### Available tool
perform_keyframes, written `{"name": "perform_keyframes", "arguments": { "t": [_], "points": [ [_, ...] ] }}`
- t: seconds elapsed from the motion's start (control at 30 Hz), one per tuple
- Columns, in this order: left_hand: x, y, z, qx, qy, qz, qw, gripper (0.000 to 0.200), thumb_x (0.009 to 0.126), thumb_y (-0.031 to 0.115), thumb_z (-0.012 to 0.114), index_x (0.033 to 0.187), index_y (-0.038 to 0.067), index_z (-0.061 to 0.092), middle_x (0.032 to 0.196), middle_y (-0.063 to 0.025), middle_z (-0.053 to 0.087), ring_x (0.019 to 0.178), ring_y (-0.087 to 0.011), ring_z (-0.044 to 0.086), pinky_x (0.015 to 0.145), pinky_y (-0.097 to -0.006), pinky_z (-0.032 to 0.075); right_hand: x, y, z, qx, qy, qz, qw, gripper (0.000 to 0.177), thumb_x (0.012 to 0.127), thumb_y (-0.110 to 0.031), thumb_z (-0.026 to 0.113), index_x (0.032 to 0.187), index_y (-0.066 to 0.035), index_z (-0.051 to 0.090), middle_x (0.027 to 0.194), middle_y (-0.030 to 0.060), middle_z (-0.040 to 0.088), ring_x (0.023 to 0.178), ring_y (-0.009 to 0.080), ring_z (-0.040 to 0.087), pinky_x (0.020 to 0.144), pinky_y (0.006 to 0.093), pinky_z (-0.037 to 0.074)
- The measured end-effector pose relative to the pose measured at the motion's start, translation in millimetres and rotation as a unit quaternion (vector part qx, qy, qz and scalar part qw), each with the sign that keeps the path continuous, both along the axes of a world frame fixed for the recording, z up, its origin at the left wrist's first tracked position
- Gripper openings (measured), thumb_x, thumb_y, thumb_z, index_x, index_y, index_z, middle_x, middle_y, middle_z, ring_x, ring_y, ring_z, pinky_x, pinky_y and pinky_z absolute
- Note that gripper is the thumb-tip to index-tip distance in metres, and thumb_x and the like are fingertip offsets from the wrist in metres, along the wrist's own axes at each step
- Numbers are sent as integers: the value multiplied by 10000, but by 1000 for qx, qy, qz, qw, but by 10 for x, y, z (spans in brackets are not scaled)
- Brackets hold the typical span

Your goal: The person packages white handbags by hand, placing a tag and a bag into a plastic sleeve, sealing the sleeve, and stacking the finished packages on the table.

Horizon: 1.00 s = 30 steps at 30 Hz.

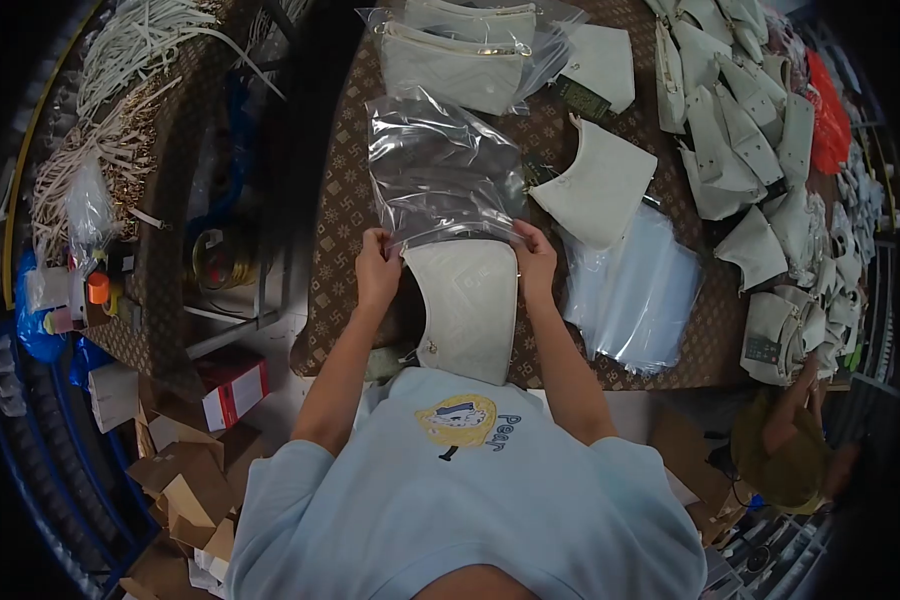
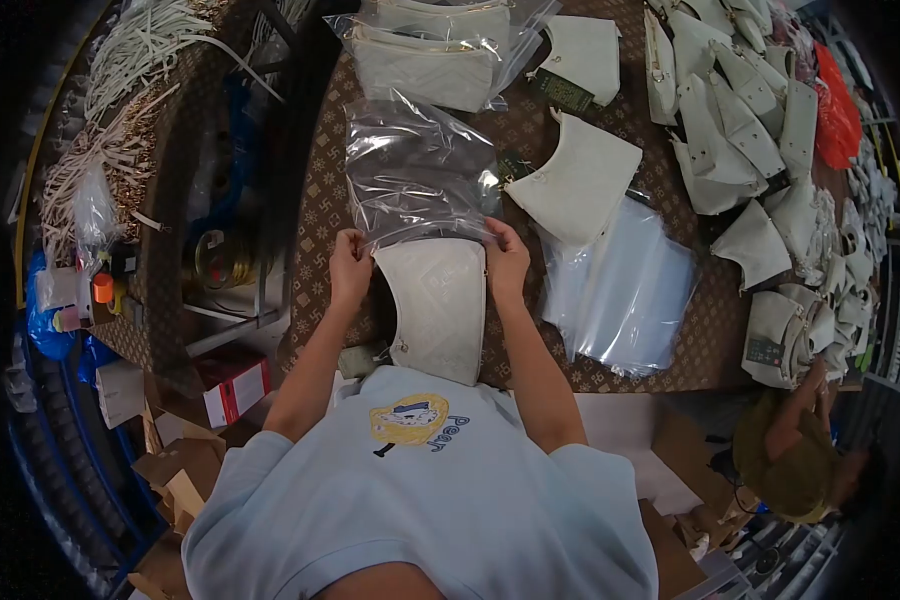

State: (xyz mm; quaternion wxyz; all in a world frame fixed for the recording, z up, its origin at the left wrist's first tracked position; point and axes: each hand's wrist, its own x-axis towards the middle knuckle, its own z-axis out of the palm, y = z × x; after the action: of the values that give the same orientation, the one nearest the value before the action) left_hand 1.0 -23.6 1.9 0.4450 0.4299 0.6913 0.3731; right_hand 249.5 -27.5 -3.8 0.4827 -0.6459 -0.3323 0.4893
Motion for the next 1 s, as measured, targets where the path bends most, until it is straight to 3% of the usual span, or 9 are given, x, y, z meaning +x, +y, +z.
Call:
{"name": "perform_keyframes", "arguments": {
  "t": [0.13, 0.2, 0.43, 0.5, 0.57, 0.73, 0.87, 0.93, 1.0],
  "points": [
    [120, -279, 195, 67, 222, -102, 967, 252, 829, 32, 587, 1057, 42, 479, 830, -115, 599, 687, -220, 604, 628, -323, 477, 192, -99, -69, 27, -46, -31, 998, 310, 828, 27, 575, 1132, -24, 603, 1014, 46, 649, 885, 117, 584, 802, 246, 458],
    [183, -430, 216, 62, 215, -114, 968, 270, 826, 32, 585, 1073, 51, 478, 838, -129, 598, 694, -254, 608, 624, -336, 480, 219, -244, -48, 16, -27, -34, 999, 307, 832, 24, 569, 1134, -27, 598, 997, 43, 650, 876, 120, 582, 797, 251, 457],
    [210, -646, 482, 102, 217, -246, 939, 244, 852, 101, 557, 1090, 97, 502, 874, -147, 635, 694, -317, 629, 584, -414, 485, -4, -1004, 316, -35, -211, -2, 977, 160, 855, -58, 581, 1014, -35, 577, 892, 110, 625, 755, 180, 601, 681, 304, 476],
    [269, -588, 525, 87, 218, -221, 947, 215, 850, 108, 563, 1060, 99, 518, 884, -139, 635, 693, -311, 627, 578, -408, 484, 13, -978, 345, -53, -251, -7, 967, 119, 855, -78, 591, 966, -42, 570, 855, 116, 610, 716, 212, 602, 645, 323, 476],
    [302, -467, 516, 72, 219, -202, 952, 186, 848, 115, 569, 1030, 100, 534, 893, -132, 635, 692, -306, 625, 572, -402, 482, 90, -693, 349, 78, -411, 25, 908, 82, 847, -100, 611, 881, -49, 556, 812, 108, 573, 670, 275, 571, 594, 356, 459],
    [136, -502, 455, 173, 198, -166, 950, 122, 819, 85, 600, 932, 87, 556, 910, -88, 640, 721, -300, 621, 587, -386, 488, 70, -819, 510, 151, -379, -2, 913, 105, 821, -79, 651, 834, -39, 555, 827, 100, 550, 647, 249, 551, 566, 335, 450],
    [-51, -679, 310, 105, 222, -229, 942, 178, 805, 60, 602, 971, 85, 544, 906, -98, 640, 750, -316, 623, 646, -390, 495, 129, -1195, 209, 160, -292, -29, 943, 96, 843, -89, 646, 877, -38, 572, 876, 114, 574, 732, 187, 571, 622, 298, 478],
    [102, -576, 347, 17, 198, -183, 963, 230, 804, 61, 595, 1021, 93, 528, 902, -110, 640, 793, -328, 624, 703, -397, 494, 45, -1056, 274, -12, -233, -69, 970, 102, 831, -57, 645, 898, -27, 574, 844, 119, 599, 706, 203, 579, 625, 298, 479],
    [111, -528, 392, 29, 217, -220, 951, 268, 810, 71, 585, 1066, 105, 512, 899, -116, 641, 829, -323, 627, 713, -402, 489, 81, -1062, 221, -27, -263, -18, 964, 98, 840, -52, 635, 899, -10, 569, 818, 106, 607, 714, 169, 582, 639, 282, 478]
  ]
}}
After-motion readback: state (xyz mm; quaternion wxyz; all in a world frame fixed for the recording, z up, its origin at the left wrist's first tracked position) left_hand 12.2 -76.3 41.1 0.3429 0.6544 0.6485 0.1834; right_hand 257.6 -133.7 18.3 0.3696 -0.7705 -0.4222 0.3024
